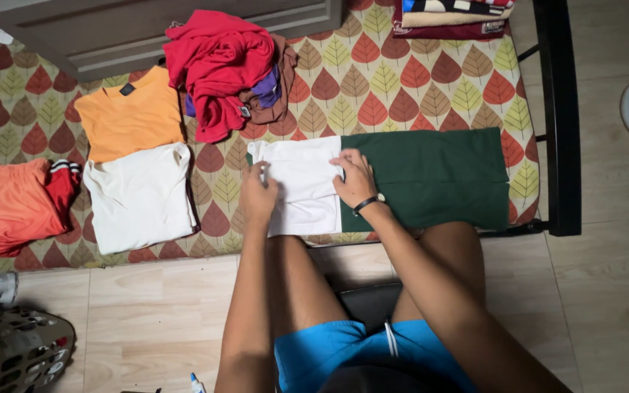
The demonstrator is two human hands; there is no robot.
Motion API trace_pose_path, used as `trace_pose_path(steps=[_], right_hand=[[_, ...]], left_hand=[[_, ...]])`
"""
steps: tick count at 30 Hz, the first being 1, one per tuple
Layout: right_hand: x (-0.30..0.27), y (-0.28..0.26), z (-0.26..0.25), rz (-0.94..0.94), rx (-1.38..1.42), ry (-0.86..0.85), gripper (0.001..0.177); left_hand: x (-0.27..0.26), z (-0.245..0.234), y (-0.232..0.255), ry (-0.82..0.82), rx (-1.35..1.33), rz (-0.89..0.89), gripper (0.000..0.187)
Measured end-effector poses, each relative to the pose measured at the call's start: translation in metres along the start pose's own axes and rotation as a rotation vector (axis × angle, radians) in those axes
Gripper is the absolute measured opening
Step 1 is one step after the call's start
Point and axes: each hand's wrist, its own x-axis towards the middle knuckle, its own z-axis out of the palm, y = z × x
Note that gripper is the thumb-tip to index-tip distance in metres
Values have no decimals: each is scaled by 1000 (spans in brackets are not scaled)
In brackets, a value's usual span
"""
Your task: Folding a sequence of t-shirts and shirts on a bed surface.
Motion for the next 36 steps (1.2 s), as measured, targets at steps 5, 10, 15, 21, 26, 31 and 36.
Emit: trace_pose_path(steps=[5,10,15,21,26,31,36], right_hand=[[6,1,10,-100,-168,-67,30],[0,16,27,-212,-416,-217,61],[3,17,-1,-189,-303,-191,63],[-2,66,-108,-7,-402,119,52],[-16,158,-171,-13,-669,193,56],[-15,219,-224,116,-659,251,36],[-9,246,-249,163,-566,269,20]], left_hand=[[12,9,11,-40,80,-336,50],[17,21,0,8,76,-304,32],[16,18,-1,-9,78,-326,35],[-2,32,42,-13,286,169,57],[-2,65,53,-211,334,151,62],[32,86,27,-71,306,230,51],[63,90,3,-131,81,87,28]])
